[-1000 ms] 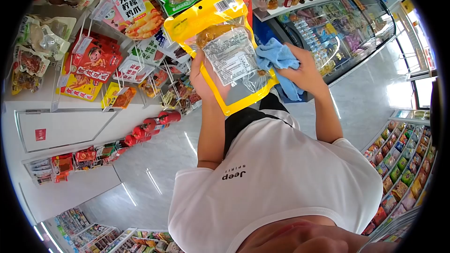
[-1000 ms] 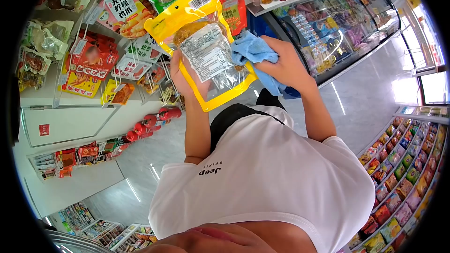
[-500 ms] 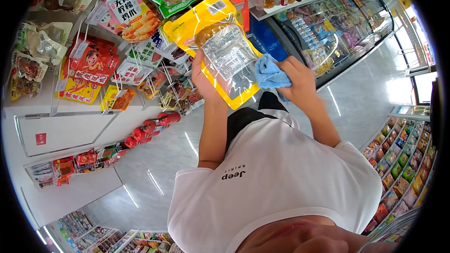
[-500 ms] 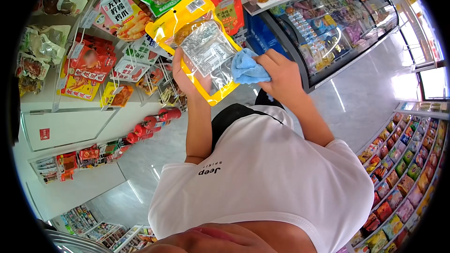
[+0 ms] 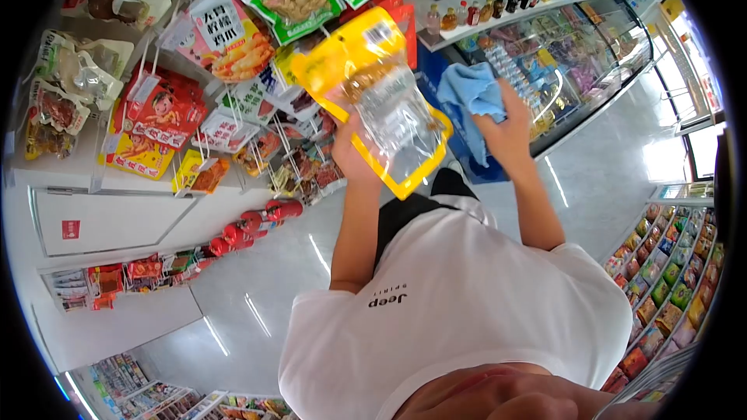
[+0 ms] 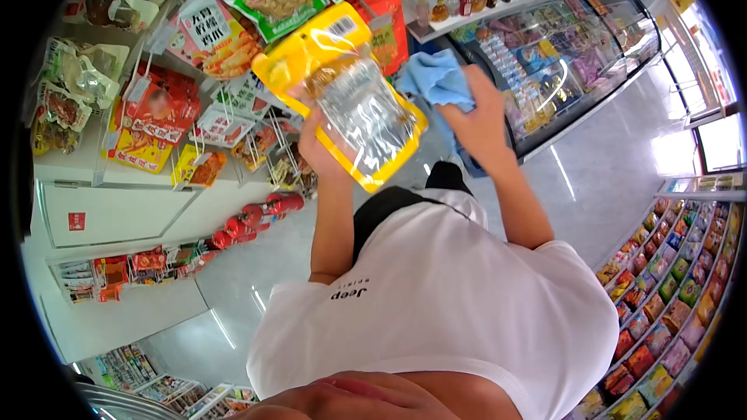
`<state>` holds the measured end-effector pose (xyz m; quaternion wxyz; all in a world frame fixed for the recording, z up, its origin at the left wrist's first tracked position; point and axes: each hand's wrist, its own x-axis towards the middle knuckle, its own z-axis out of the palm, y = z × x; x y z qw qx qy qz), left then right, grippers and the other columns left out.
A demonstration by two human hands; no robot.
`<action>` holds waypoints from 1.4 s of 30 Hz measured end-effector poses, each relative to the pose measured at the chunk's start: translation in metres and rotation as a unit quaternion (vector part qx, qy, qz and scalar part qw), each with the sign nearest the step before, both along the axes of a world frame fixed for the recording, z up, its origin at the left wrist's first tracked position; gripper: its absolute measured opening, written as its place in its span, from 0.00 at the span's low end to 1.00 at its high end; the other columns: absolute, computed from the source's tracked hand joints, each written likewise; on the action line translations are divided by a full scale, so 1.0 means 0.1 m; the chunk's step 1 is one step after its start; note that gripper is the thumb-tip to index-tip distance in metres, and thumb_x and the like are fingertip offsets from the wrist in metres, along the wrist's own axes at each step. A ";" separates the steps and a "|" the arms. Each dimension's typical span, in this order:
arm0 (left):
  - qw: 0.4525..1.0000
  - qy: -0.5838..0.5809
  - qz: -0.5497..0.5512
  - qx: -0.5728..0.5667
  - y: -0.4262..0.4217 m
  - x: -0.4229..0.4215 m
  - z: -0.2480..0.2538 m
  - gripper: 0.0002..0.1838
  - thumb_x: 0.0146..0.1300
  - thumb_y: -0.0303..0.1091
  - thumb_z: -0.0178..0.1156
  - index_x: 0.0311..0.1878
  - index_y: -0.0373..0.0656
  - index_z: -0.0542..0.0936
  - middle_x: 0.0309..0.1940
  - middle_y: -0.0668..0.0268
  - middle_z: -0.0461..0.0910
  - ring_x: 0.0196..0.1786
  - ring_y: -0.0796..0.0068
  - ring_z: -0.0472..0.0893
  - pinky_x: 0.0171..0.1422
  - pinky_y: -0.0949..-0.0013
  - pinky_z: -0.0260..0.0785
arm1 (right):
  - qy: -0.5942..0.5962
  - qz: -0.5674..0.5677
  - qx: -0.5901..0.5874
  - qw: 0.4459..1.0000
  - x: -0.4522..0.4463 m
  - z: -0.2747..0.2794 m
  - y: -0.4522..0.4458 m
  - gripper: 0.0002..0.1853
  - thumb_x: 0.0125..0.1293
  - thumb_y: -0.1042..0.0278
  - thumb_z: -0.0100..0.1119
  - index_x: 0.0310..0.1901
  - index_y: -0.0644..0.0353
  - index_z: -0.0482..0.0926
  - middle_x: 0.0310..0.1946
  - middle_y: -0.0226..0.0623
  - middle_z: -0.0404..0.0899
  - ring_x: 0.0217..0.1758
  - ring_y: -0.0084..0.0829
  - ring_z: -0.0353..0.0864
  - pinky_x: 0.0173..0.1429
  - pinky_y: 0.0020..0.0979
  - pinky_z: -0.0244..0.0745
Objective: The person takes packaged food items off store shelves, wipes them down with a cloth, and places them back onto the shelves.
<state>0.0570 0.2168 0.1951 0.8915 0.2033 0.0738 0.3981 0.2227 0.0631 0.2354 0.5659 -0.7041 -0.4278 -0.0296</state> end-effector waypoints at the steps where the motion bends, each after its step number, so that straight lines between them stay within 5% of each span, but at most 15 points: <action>1: 1.000 -0.005 -0.027 0.007 -0.01 -0.01 -0.14 0.30 0.68 0.34 0.51 0.74 0.41 0.62 0.67 0.54 0.70 0.69 0.54 0.72 0.74 0.49 0.64 | 0.038 0.034 0.004 0.999 -0.01 0.00 0.06 0.14 0.54 0.72 0.67 0.43 0.64 0.79 0.34 0.41 0.79 0.38 0.36 0.80 0.47 0.32 0.74; 4: 0.993 -0.078 -0.085 0.034 -0.18 0.03 -0.15 0.34 0.66 0.28 0.54 0.76 0.45 0.59 0.70 0.55 0.67 0.72 0.55 0.70 0.75 0.49 0.63 | 0.141 0.093 0.020 0.985 -0.05 -0.23 0.20 0.20 0.60 0.76 0.61 0.56 0.66 0.77 0.48 0.34 0.83 0.53 0.22 0.78 0.60 0.29 0.72; 6: 0.991 -0.064 -0.067 0.092 -0.31 0.08 0.07 0.38 0.65 0.27 0.55 0.78 0.45 0.55 0.73 0.55 0.63 0.73 0.55 0.68 0.75 0.50 0.63 | 0.201 0.116 0.059 0.971 -0.13 -0.38 0.23 0.26 0.63 0.75 0.59 0.64 0.66 0.71 0.55 0.36 0.79 0.58 0.25 0.76 0.64 0.29 0.70; 7: 0.993 -0.022 -0.060 0.098 -0.34 0.07 0.04 0.40 0.65 0.27 0.56 0.79 0.45 0.51 0.75 0.56 0.60 0.75 0.56 0.65 0.78 0.53 0.58 | 0.120 0.105 0.067 0.985 -0.18 -0.40 0.25 0.26 0.64 0.73 0.58 0.65 0.66 0.69 0.57 0.36 0.76 0.60 0.26 0.75 0.66 0.30 0.68; 10: 0.971 0.072 -0.021 0.226 -0.41 0.16 0.03 0.42 0.64 0.32 0.59 0.79 0.43 0.51 0.76 0.57 0.58 0.78 0.59 0.60 0.82 0.56 0.49 | 0.078 0.131 0.094 0.984 -0.37 -0.38 0.31 0.28 0.67 0.67 0.56 0.67 0.64 0.66 0.61 0.38 0.72 0.64 0.28 0.71 0.69 0.30 0.65; 11: 0.950 0.072 -0.010 0.302 -0.37 0.20 -0.04 0.47 0.64 0.43 0.61 0.80 0.41 0.48 0.78 0.58 0.54 0.81 0.62 0.51 0.84 0.60 0.39 | 0.101 0.143 0.088 0.981 -0.38 -0.38 0.32 0.28 0.68 0.70 0.55 0.69 0.63 0.65 0.62 0.38 0.72 0.66 0.30 0.72 0.71 0.32 0.65; 12: 0.941 0.077 0.000 0.329 -0.39 0.20 0.04 0.49 0.63 0.49 0.61 0.80 0.40 0.47 0.78 0.55 0.54 0.81 0.61 0.55 0.83 0.58 0.43 | 0.187 0.145 0.112 0.965 -0.39 -0.47 0.32 0.27 0.67 0.73 0.53 0.69 0.63 0.66 0.63 0.39 0.72 0.67 0.32 0.72 0.72 0.34 0.65; 15: 0.915 0.083 -0.033 0.394 -0.28 0.15 0.24 0.44 0.69 0.50 0.56 0.81 0.40 0.50 0.83 0.54 0.42 0.85 0.58 0.44 0.85 0.51 0.30 | 0.419 0.161 0.165 0.878 -0.32 -0.59 0.37 0.26 0.69 0.76 0.50 0.69 0.62 0.67 0.66 0.41 0.72 0.68 0.37 0.74 0.73 0.37 0.67; 19: 0.502 0.412 0.086 0.756 -0.17 -0.02 0.44 0.32 0.72 0.40 0.57 0.76 0.45 0.65 0.82 0.50 0.44 0.84 0.52 0.43 0.82 0.36 0.30 | 0.609 0.205 0.175 0.746 -0.33 -0.34 0.37 0.23 0.77 0.64 0.47 0.71 0.59 0.65 0.66 0.41 0.73 0.66 0.36 0.77 0.69 0.38 0.74; 23: 0.525 0.413 0.173 0.724 -0.08 -0.09 0.38 0.40 0.62 0.46 0.70 0.75 0.47 0.67 0.78 0.50 0.55 0.81 0.45 0.52 0.81 0.39 0.40 | 0.679 0.247 0.122 0.680 -0.20 -0.53 0.34 0.26 0.79 0.52 0.45 0.70 0.60 0.67 0.65 0.42 0.75 0.64 0.38 0.79 0.67 0.40 0.76; 27: 0.729 0.361 0.088 0.575 0.07 -0.13 0.39 0.48 0.43 0.39 0.84 0.69 0.43 0.71 0.66 0.57 0.72 0.70 0.59 0.70 0.75 0.60 0.61 | 0.689 0.278 0.095 0.663 -0.14 -0.64 0.32 0.27 0.78 0.51 0.48 0.70 0.60 0.68 0.64 0.43 0.76 0.63 0.39 0.80 0.67 0.41 0.76; 31: 0.796 0.284 0.065 0.531 0.13 -0.07 0.28 0.48 0.45 0.31 0.83 0.70 0.42 0.69 0.64 0.61 0.74 0.68 0.69 0.72 0.73 0.62 0.65 | 0.652 0.301 0.105 0.688 -0.11 -0.52 0.37 0.26 0.77 0.52 0.50 0.69 0.59 0.69 0.64 0.42 0.77 0.62 0.37 0.80 0.67 0.41 0.76; 34: 0.909 0.194 0.068 0.362 0.14 0.10 0.18 0.46 0.49 0.27 0.79 0.72 0.40 0.66 0.66 0.61 0.73 0.69 0.69 0.71 0.74 0.63 0.64 | 0.649 0.250 0.135 0.706 -0.02 -0.52 0.38 0.25 0.77 0.53 0.49 0.68 0.59 0.70 0.60 0.40 0.79 0.61 0.36 0.81 0.63 0.38 0.78; 38: 0.885 0.194 0.180 0.383 0.43 0.19 0.57 0.44 0.55 0.23 0.74 0.74 0.38 0.63 0.71 0.60 0.67 0.70 0.68 0.70 0.76 0.63 0.63 | 0.646 0.236 0.190 0.700 0.09 -0.25 0.26 0.22 0.77 0.55 0.47 0.65 0.59 0.72 0.52 0.39 0.82 0.51 0.31 0.84 0.45 0.35 0.82; 42: 0.783 0.191 0.309 0.505 1.13 0.29 1.43 0.38 0.64 0.29 0.67 0.76 0.38 0.62 0.71 0.60 0.67 0.70 0.70 0.71 0.75 0.68 0.63 | 0.646 0.210 0.228 0.698 0.36 -0.60 0.06 0.21 0.78 0.56 0.48 0.64 0.58 0.71 0.55 0.40 0.79 0.49 0.33 0.84 0.35 0.31 0.83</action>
